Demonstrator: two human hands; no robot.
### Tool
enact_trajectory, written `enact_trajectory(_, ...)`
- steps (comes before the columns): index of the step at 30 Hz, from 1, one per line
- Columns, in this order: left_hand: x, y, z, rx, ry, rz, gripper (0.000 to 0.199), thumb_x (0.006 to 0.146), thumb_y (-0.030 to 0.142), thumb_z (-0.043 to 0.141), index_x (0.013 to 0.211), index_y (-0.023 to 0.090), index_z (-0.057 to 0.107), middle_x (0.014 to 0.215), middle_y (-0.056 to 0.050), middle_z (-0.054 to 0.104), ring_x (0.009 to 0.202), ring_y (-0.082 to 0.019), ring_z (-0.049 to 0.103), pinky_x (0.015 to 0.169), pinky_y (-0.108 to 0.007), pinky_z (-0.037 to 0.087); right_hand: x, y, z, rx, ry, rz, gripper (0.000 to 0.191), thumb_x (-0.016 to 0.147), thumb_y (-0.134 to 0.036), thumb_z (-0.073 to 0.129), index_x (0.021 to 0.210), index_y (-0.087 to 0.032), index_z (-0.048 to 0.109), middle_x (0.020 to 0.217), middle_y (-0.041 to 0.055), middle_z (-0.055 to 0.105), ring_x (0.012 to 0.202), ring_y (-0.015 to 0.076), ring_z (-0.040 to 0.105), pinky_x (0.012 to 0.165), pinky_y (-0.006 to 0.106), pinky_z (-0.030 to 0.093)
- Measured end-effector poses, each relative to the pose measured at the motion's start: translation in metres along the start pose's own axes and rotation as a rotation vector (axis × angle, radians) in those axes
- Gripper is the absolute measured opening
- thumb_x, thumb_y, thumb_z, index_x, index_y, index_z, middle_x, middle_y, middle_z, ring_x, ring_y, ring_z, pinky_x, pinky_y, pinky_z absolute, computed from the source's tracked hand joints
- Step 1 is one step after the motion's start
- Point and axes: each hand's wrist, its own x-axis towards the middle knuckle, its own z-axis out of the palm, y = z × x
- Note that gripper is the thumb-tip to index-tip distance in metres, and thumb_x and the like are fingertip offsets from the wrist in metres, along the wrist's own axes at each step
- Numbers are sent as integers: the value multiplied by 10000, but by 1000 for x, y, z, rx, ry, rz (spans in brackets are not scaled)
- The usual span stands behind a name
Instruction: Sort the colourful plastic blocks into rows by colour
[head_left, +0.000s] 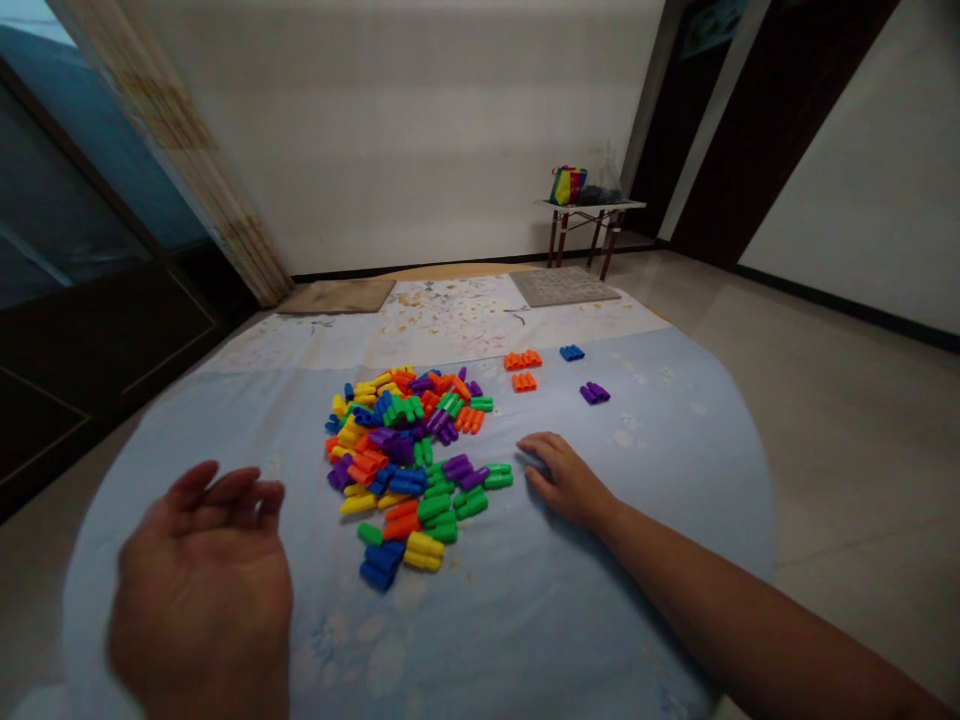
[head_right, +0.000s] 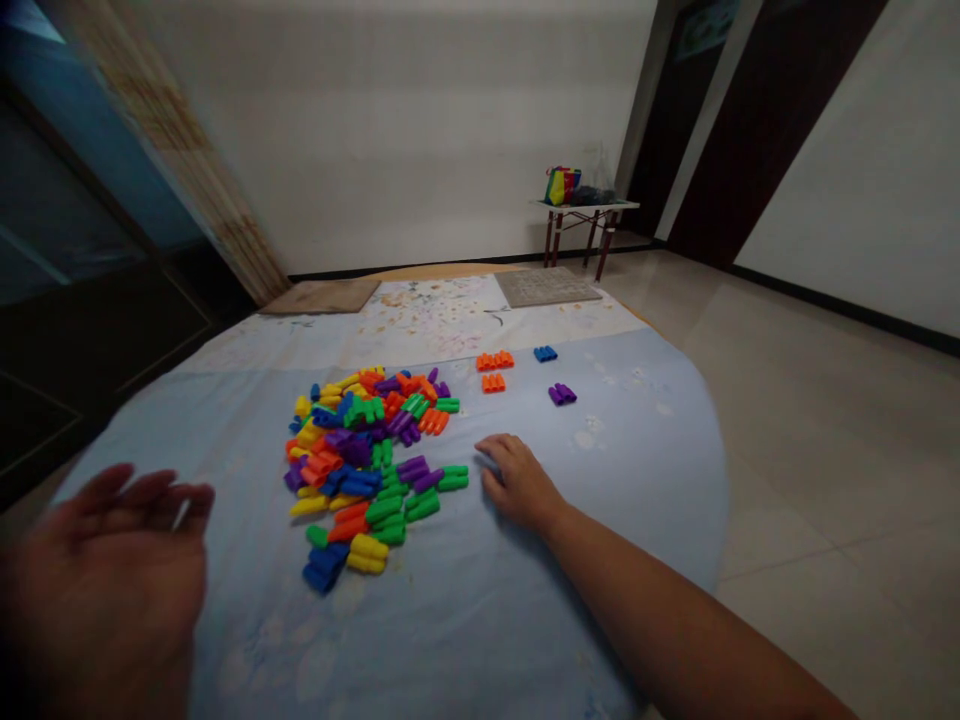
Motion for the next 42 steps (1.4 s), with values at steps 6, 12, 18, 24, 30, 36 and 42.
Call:
enact_trajectory(6,23,-59,-4,334,126,68,236,743,326,463,894,158,532,669,28,551,544,-109,484,550,-258,387,2,-6,-6,39,-1,-35,325,815,-137,500,1128,-202,553,1116,97,570,1085,200,518,962,398,435)
enact_trajectory(12,38,-96,-26,627,44,142,258,800,406,401,753,174,504,610,34,499,537,-124,446,565,-280,362,59,-46,2,27,-104,-254,309,814,-125,511,1109,-186,576,1083,93,616,1052,196,526,936,385,435)
enact_trajectory(18,41,-98,-33,681,-39,186,325,849,382,344,601,192,429,547,33,441,543,-126,417,579,-281,323,128,-107,67,-94,-310,-399,375,817,-208,553,1183,-129,565,1241,124,567,1124,221,494,988,366,384)
enact_trajectory(24,43,-103,-38,581,-73,144,376,860,459,343,598,195,396,512,48,407,496,-113,379,532,-269,299,132,-103,92,-199,-417,-411,302,875,-316,519,1120,-167,615,1182,121,582,1095,244,505,939,407,404)
enact_trajectory(30,42,-104,-36,556,-99,130,392,853,496,350,603,198,395,507,48,397,500,-116,385,523,-267,303,113,-82,49,-227,-433,-319,244,823,-232,577,1053,-184,642,1092,92,607,1016,216,528,885,367,416)
enact_trajectory(36,40,-101,-36,556,-107,117,412,843,525,365,595,197,396,502,47,396,492,-114,382,505,-264,303,111,-95,49,-201,-316,-282,306,783,-285,609,1081,-221,632,1144,84,602,1079,254,494,911,423,387)
enact_trajectory(42,40,-96,-37,646,-119,84,457,818,593,360,591,199,408,487,40,402,475,-120,380,479,-270,300,128,-131,92,-230,-423,-209,339,800,-357,569,1076,-167,616,1075,123,643,982,267,572,839,407,442)
